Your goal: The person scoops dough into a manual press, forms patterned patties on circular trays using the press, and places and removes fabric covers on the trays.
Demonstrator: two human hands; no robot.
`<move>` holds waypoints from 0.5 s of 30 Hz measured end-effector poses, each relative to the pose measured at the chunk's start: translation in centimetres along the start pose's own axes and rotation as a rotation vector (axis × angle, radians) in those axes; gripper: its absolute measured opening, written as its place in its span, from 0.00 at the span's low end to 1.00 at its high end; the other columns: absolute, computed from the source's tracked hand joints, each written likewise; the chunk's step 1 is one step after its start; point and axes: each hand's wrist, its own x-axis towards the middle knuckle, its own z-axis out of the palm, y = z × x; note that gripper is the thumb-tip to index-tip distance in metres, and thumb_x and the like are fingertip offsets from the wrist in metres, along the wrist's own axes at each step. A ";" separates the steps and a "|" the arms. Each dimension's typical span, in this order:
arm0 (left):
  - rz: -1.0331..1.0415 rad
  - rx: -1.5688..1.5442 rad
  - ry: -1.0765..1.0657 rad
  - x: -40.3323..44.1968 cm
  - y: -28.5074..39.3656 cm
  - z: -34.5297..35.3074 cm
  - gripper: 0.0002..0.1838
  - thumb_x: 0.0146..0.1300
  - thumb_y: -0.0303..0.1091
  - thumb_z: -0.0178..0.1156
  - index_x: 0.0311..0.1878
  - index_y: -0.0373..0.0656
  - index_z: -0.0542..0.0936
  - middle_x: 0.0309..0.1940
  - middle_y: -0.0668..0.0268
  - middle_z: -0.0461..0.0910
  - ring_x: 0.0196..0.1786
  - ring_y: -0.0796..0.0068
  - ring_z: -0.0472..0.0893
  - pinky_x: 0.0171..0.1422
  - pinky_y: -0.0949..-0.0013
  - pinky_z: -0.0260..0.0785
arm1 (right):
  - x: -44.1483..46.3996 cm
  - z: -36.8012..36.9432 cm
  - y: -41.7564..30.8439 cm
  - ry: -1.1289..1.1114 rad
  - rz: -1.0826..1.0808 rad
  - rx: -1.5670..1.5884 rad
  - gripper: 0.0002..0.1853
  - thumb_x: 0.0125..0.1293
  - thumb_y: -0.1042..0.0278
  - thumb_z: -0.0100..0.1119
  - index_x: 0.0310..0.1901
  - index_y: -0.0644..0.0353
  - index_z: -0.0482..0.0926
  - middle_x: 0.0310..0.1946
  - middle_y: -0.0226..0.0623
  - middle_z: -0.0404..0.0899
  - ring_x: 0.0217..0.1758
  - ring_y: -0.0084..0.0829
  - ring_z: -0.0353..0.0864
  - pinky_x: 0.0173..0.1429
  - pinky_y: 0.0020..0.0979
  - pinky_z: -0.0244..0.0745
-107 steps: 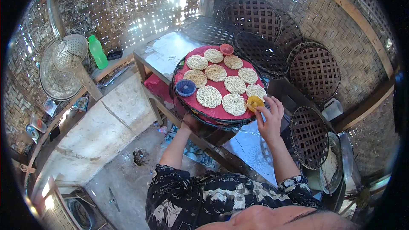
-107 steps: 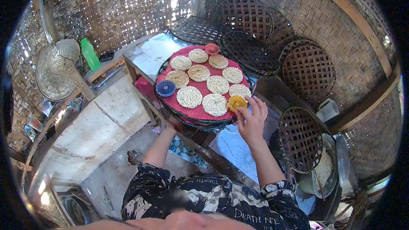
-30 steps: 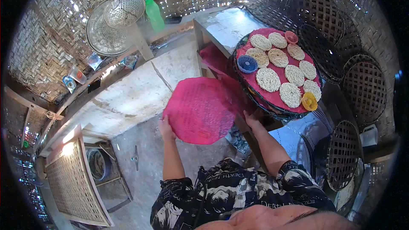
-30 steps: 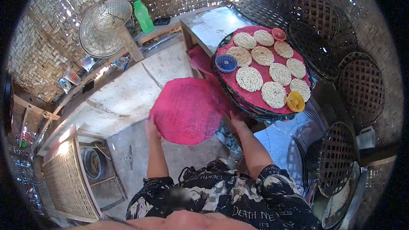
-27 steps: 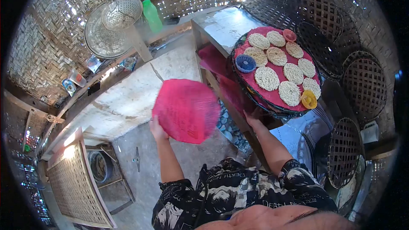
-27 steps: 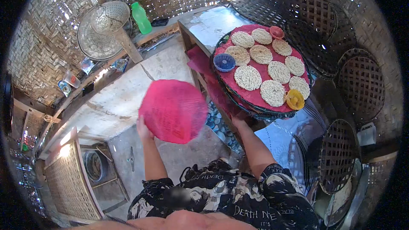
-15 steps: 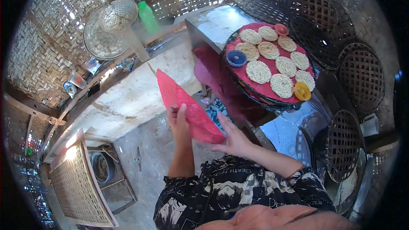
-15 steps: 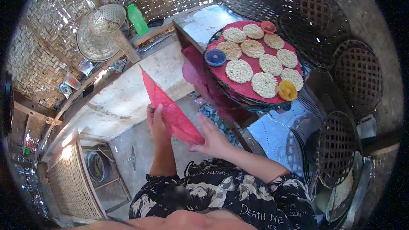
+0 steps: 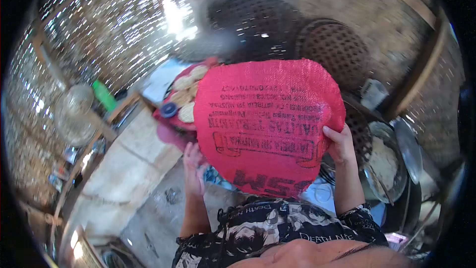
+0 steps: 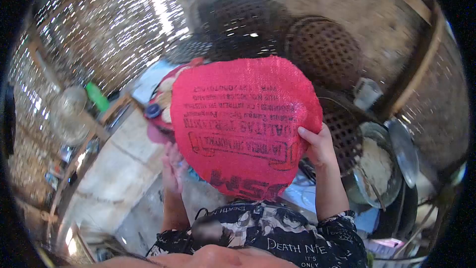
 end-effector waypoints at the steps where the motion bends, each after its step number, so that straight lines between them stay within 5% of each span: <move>1: -0.147 -0.121 -0.171 0.1 -0.5 2.1 0.31 0.67 0.48 0.45 0.67 0.42 0.52 0.60 0.58 0.64 0.60 0.65 0.68 0.62 0.60 0.63 | -0.4 -2.1 -0.8 0.025 -0.018 -0.019 0.19 0.55 0.78 0.58 0.51 0.65 0.71 0.46 0.36 0.77 0.48 0.31 0.77 0.55 0.34 0.70; 2: -0.285 -0.259 -0.250 0.3 -0.8 4.6 0.31 0.66 0.42 0.50 0.66 0.40 0.53 0.61 0.58 0.64 0.61 0.65 0.68 0.63 0.64 0.62 | -0.8 -4.2 -1.5 0.049 -0.030 -0.036 0.20 0.55 0.78 0.58 0.51 0.65 0.71 0.46 0.36 0.77 0.49 0.31 0.77 0.55 0.34 0.70; 5: -0.192 -0.001 -0.302 2.7 -3.9 11.1 0.31 0.60 0.30 0.56 0.65 0.37 0.55 0.61 0.60 0.65 0.61 0.68 0.68 0.62 0.64 0.63 | -2.0 -8.5 -4.9 0.080 -0.093 -0.162 0.20 0.56 0.76 0.57 0.52 0.65 0.71 0.46 0.35 0.77 0.48 0.28 0.76 0.55 0.32 0.70; 6: -0.187 -0.070 -0.277 3.0 -3.7 13.9 0.29 0.57 0.17 0.53 0.63 0.34 0.59 0.57 0.59 0.69 0.58 0.70 0.71 0.60 0.67 0.64 | -2.0 -9.9 -6.3 0.096 -0.115 -0.252 0.20 0.56 0.76 0.57 0.52 0.65 0.71 0.46 0.35 0.77 0.48 0.27 0.76 0.55 0.31 0.69; 15: -0.013 0.071 -0.329 3.2 -8.6 24.9 0.21 0.58 0.19 0.56 0.56 0.32 0.67 0.46 0.60 0.77 0.48 0.74 0.76 0.56 0.71 0.67 | -1.9 -22.3 -12.0 0.251 -0.199 -0.429 0.19 0.56 0.78 0.57 0.52 0.68 0.71 0.43 0.35 0.79 0.43 0.24 0.78 0.51 0.27 0.71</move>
